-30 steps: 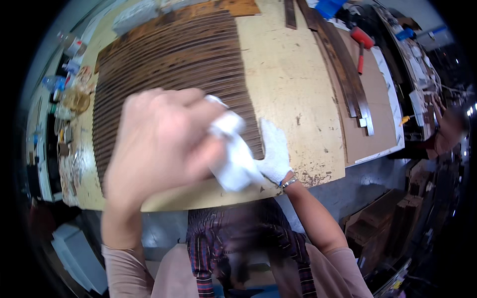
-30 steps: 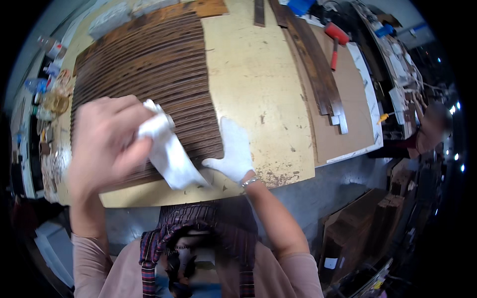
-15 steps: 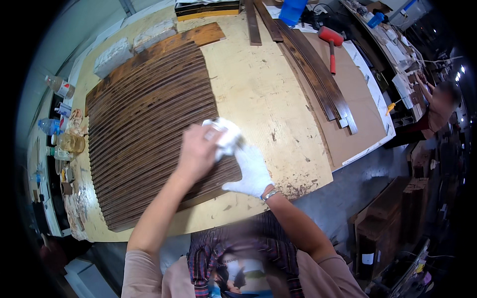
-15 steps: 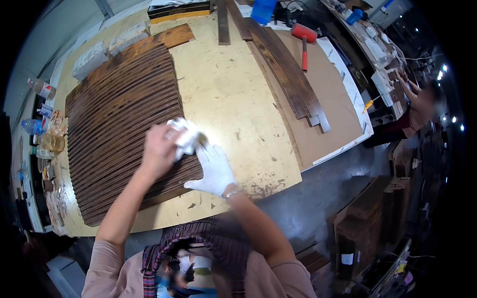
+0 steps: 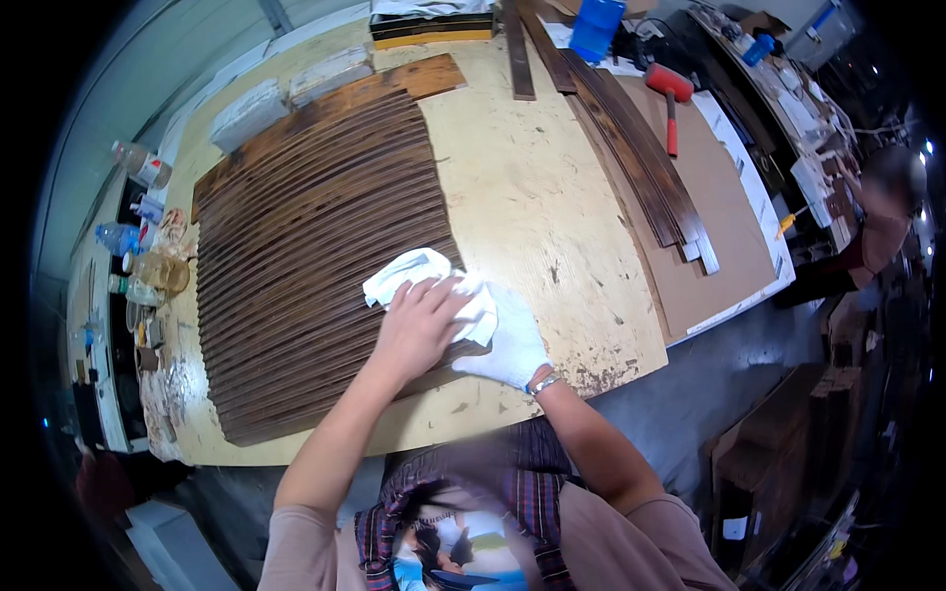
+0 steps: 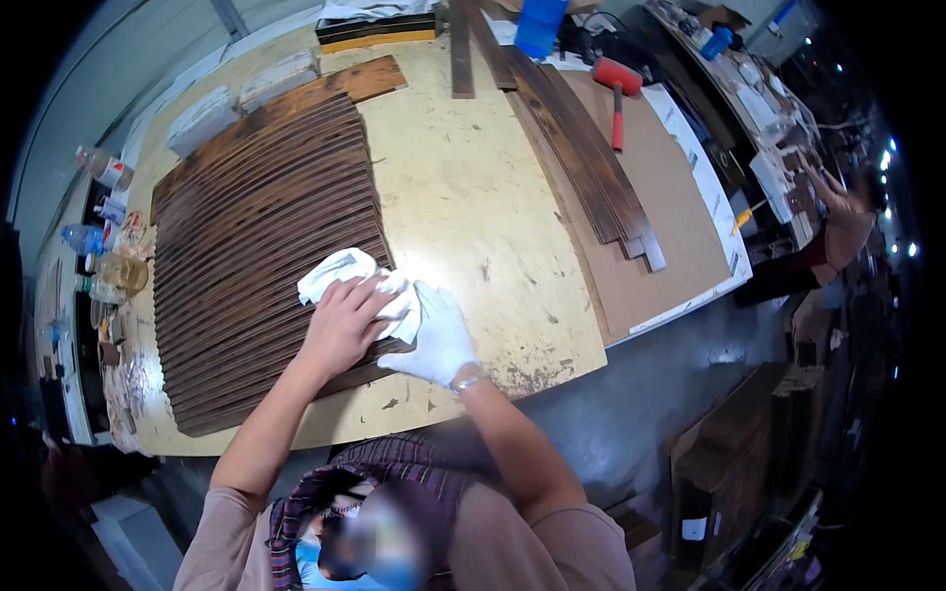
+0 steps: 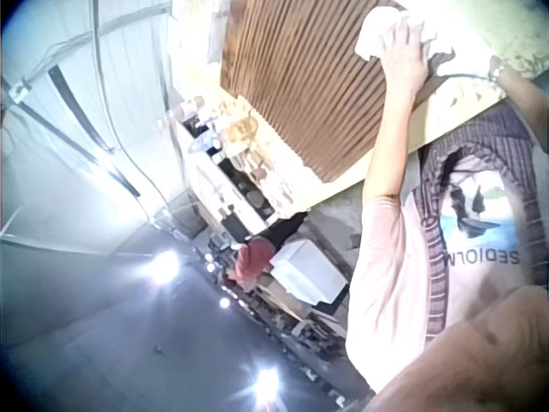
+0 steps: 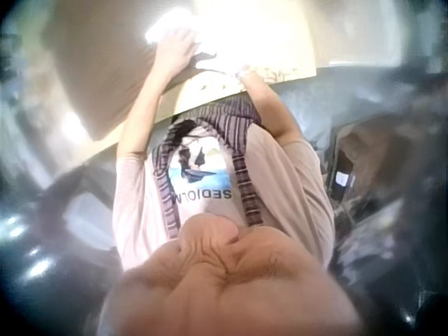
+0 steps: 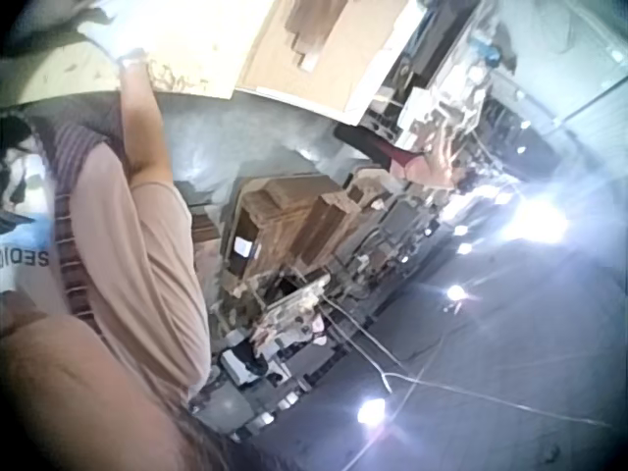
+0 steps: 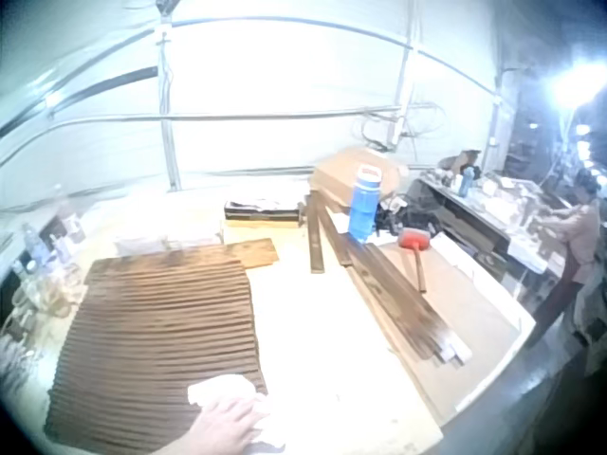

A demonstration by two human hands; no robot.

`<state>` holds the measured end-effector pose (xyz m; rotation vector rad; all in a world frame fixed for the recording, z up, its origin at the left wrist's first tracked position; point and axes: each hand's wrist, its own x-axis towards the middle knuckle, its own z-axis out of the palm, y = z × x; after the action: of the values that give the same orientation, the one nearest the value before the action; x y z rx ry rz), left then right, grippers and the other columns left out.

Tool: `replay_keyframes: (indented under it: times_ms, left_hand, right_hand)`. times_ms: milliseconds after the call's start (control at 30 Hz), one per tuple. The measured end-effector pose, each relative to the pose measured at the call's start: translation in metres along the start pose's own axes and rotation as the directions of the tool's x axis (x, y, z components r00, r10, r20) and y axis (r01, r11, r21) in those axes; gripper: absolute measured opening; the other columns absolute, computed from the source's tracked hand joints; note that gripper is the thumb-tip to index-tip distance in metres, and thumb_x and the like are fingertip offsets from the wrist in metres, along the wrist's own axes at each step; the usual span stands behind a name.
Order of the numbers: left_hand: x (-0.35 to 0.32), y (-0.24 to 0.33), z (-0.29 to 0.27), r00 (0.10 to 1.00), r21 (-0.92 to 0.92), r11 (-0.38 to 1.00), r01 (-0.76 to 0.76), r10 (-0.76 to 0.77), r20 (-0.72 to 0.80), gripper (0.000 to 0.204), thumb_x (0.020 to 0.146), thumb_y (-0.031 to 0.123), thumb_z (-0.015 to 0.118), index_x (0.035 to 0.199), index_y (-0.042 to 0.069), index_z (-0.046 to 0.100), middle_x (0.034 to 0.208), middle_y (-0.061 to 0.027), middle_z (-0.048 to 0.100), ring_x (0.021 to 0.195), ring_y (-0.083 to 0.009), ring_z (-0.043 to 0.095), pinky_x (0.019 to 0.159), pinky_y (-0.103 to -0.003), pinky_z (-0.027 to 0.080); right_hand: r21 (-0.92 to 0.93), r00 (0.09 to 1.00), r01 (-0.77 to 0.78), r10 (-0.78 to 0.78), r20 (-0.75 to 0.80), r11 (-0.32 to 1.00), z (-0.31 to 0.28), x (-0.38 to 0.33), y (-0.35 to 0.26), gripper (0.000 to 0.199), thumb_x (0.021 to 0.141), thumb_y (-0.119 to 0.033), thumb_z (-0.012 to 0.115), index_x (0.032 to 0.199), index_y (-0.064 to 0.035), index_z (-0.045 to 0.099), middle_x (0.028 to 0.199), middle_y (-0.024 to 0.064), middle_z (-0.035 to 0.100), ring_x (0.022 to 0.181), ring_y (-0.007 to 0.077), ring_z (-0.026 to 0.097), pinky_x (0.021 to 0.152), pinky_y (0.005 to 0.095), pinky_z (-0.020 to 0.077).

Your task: The person wipes a slatted wooden panel with a cloth and sands small wooden blocks by hand.

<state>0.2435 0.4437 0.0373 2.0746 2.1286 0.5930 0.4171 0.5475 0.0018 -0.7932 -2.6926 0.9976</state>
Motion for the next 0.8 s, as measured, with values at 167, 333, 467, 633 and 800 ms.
replay_keyframes:
  times_ms: [167, 333, 467, 633, 800]
  left_hand:
    - [-0.146, -0.109, -0.063, 0.771, -0.548, 0.720, 0.427, -0.606, -0.196, 0.031, 0.092, 0.004, 0.058, 0.121, 0.000, 0.067, 0.112, -0.0111, 0.066, 0.100, -0.0229, 0.064, 0.087, -0.036, 0.051]
    - [-0.393, -0.253, -0.134, 0.087, -0.613, 0.368, 0.699, -0.895, -0.438, 0.026, 0.100, 0.017, 0.058, 0.115, -0.002, 0.067, 0.098, -0.0045, 0.067, 0.088, -0.0129, 0.058, 0.077, -0.031, 0.047]
    - [-0.415, -0.265, -0.108, 0.004, -0.742, 0.222, 0.632, -0.959, -0.284, 0.023, 0.101, 0.017, 0.057, 0.111, -0.001, 0.068, 0.094, -0.0023, 0.065, 0.082, -0.0114, 0.056, 0.075, -0.030, 0.045]
    - [-0.388, -0.241, -0.095, 0.095, -0.818, 0.229, 0.528, -0.973, -0.212, 0.019, 0.101, 0.014, 0.059, 0.109, 0.002, 0.071, 0.085, 0.0028, 0.063, 0.073, -0.0068, 0.052, 0.064, -0.026, 0.040]
    - [-0.355, -0.228, -0.149, 0.249, -0.342, 0.486, 0.804, -0.798, -0.548, 0.029, 0.099, 0.013, 0.058, 0.121, -0.002, 0.069, 0.100, -0.0098, 0.072, 0.089, -0.0188, 0.064, 0.083, -0.034, 0.049]
  right_hand:
    - [0.006, 0.992, 0.008, -0.008, -0.122, 1.000, 0.006, -0.003, 0.010, 0.113, 0.063, -0.048, 0.089, 0.152, -0.0002, 0.039, 0.150, 0.0242, 0.047, 0.140, 0.0409, 0.043, 0.120, 0.0460, 0.0308]
    - [0.537, 0.986, 0.010, 0.083, -0.148, 0.844, 0.039, 0.013, 0.012, 0.102, 0.085, -0.037, 0.079, 0.159, 0.0029, 0.023, 0.160, 0.0251, 0.035, 0.146, 0.0398, 0.035, 0.123, 0.0453, 0.0262]
    - [0.274, 0.975, -0.053, 0.109, -0.193, 0.960, 0.040, 0.022, -0.004, 0.087, 0.092, -0.027, 0.074, 0.159, 0.0017, 0.027, 0.155, 0.0244, 0.041, 0.142, 0.0375, 0.040, 0.121, 0.0428, 0.0283]
    - [0.272, 0.963, -0.026, 0.097, -0.251, 0.962, 0.042, 0.024, 0.004, 0.079, 0.093, -0.022, 0.072, 0.157, 0.0018, 0.032, 0.152, 0.0239, 0.045, 0.140, 0.0356, 0.044, 0.118, 0.0414, 0.0335]
    - [-0.254, 0.973, -0.164, 0.115, -0.199, 0.953, 0.017, 0.021, -0.028, 0.090, 0.092, -0.046, 0.068, 0.159, -0.0010, 0.028, 0.166, 0.0220, 0.026, 0.156, 0.0374, 0.019, 0.125, 0.0553, 0.0101]
